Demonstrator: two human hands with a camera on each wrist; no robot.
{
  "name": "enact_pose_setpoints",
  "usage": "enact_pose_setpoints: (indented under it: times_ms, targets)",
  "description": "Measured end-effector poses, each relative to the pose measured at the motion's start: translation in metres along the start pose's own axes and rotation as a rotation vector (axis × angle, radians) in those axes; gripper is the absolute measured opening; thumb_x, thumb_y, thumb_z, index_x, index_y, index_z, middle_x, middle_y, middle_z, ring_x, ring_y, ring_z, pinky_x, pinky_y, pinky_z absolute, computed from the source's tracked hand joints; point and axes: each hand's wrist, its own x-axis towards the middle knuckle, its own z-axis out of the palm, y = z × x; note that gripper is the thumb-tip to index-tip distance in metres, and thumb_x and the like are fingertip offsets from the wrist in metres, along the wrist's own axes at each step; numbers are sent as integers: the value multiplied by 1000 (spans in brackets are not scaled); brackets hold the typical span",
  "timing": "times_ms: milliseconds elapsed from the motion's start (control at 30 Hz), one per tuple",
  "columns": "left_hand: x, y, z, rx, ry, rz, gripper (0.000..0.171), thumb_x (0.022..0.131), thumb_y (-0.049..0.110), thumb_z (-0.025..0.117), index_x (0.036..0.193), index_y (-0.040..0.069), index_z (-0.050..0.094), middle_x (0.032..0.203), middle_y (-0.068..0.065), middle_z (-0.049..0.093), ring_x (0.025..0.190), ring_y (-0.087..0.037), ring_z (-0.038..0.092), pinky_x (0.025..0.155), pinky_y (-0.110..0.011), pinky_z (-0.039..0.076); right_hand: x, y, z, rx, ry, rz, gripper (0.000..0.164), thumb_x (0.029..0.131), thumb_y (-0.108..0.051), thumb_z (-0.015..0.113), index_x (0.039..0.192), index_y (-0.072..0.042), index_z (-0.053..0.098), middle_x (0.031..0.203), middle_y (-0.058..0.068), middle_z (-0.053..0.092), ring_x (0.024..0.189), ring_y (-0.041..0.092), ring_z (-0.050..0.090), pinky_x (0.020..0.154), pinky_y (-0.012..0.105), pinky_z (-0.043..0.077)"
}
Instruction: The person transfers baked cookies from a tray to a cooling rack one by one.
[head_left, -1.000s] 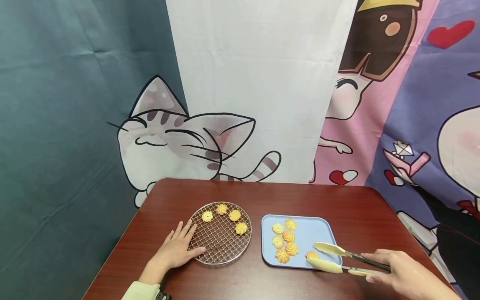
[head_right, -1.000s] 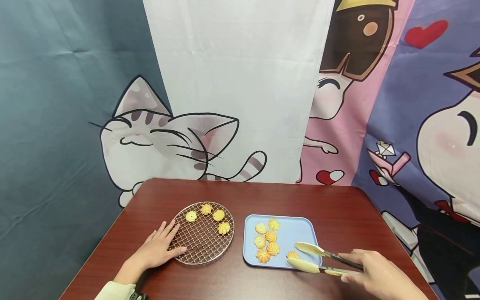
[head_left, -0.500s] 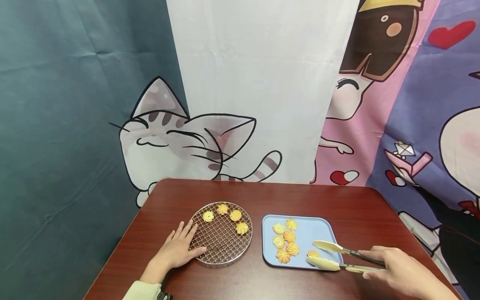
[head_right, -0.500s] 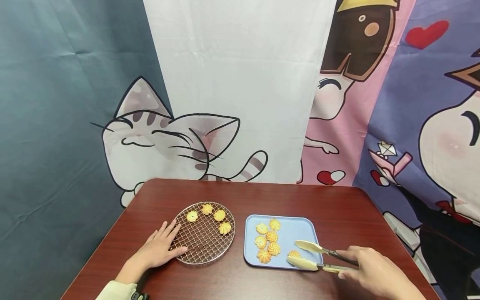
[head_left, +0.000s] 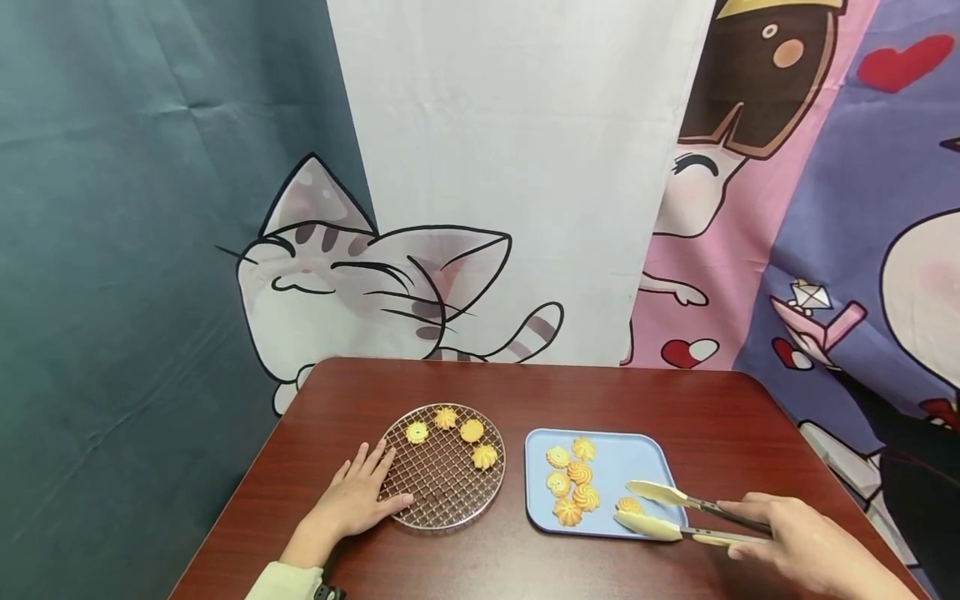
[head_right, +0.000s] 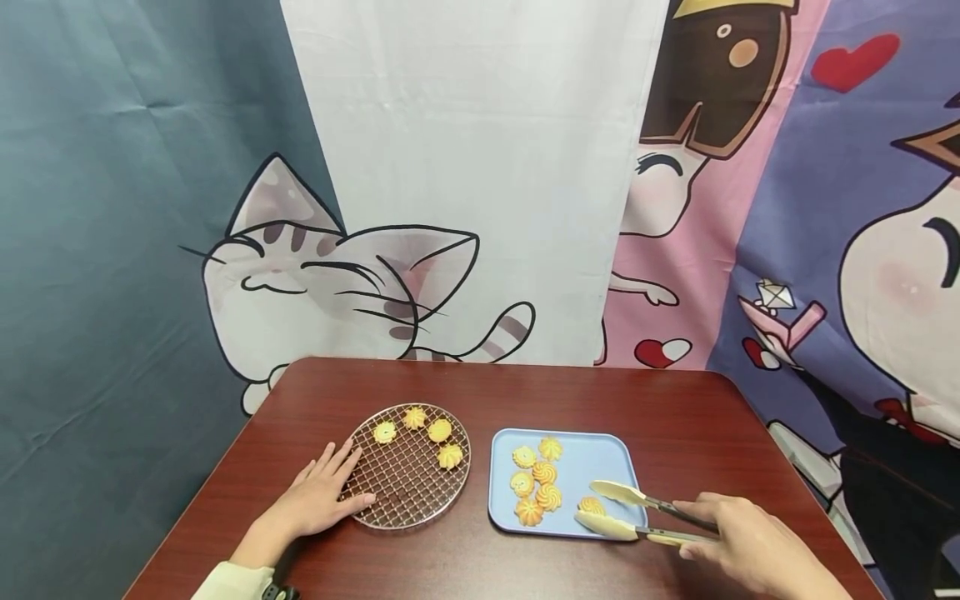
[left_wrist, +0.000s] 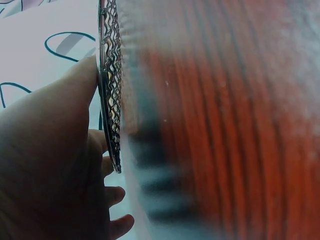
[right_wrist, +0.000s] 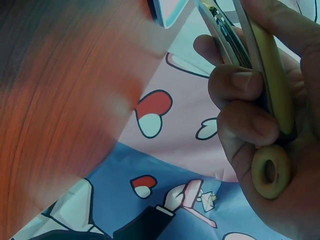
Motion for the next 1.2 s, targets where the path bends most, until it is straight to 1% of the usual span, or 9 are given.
enact_pose_setpoints:
  times_ms: [33, 167, 233, 433, 567, 667, 867, 1033, 1200]
  targets:
    - [0, 0, -1, -1, 2, 1, 95, 91, 71, 56, 157, 5, 37, 166, -18, 24, 153, -45, 16, 118, -66, 19, 0, 0, 0, 13, -9, 16, 54, 78, -48, 82, 122, -18, 73, 96, -11, 63, 76, -1, 51, 66, 28, 52]
    - [-1, 1, -2, 3, 5, 6, 94, 91, 69, 57, 156, 4, 38, 166, -19, 25, 152, -46, 17, 118, -67, 19, -2, 1, 2, 53, -15, 11, 52, 80, -45, 81, 123, -16, 73, 90, -12, 59, 74, -1, 50, 63, 24, 47]
    - [-2, 2, -2, 2, 7, 9, 94, 91, 69, 57, 156, 4, 38, 166, -19, 25, 152, -46, 17, 118, -67, 19, -3, 3, 2, 66, -12, -11, 51, 81, -43, 80, 123, -15, 73, 88, -11, 58, 74, -1, 49, 61, 23, 44]
    - [-3, 3, -2, -14, -2, 12, 93, 92, 68, 57, 156, 3, 38, 165, -20, 25, 152, -47, 16, 117, -68, 19, -4, 6, 4, 55, 1, -39, 51, 82, -44, 79, 123, -15, 74, 88, -13, 57, 73, -3, 48, 60, 22, 43]
    - [-4, 3, -3, -9, -1, 12, 92, 92, 67, 58, 156, 4, 38, 165, -19, 25, 152, -46, 16, 118, -67, 20, -4, 6, 5, 60, -3, -17, 52, 82, -47, 79, 124, -16, 73, 88, -11, 57, 73, -2, 48, 60, 22, 42]
    - [-4, 3, -4, -7, 1, 12, 93, 92, 68, 57, 156, 4, 37, 165, -19, 25, 152, -46, 16, 118, -67, 20, -4, 5, 6, 70, -14, 23, 54, 81, -48, 78, 125, -17, 73, 88, -10, 57, 73, 0, 48, 60, 23, 42]
    - [-5, 3, -4, -7, -5, 12, 94, 91, 69, 57, 156, 4, 37, 165, -19, 25, 152, -46, 17, 118, -67, 19, -2, 1, 8, 60, -14, 92, 55, 80, -49, 79, 126, -20, 73, 88, -10, 57, 74, 3, 49, 62, 24, 44]
    - [-5, 3, -3, -13, -2, 12, 94, 91, 69, 57, 156, 3, 38, 165, -20, 26, 152, -47, 17, 117, -68, 20, -1, -2, 8, 50, -10, 96, 57, 80, -51, 78, 127, -19, 73, 88, -9, 57, 75, 4, 50, 63, 24, 45]
    - [-5, 3, -3, -9, 4, 13, 95, 91, 70, 56, 156, 4, 37, 165, -19, 25, 152, -47, 17, 117, -67, 20, -1, -1, 8, 26, 16, 18, 55, 82, -49, 77, 126, -15, 73, 87, -10, 56, 72, 0, 47, 60, 22, 41]
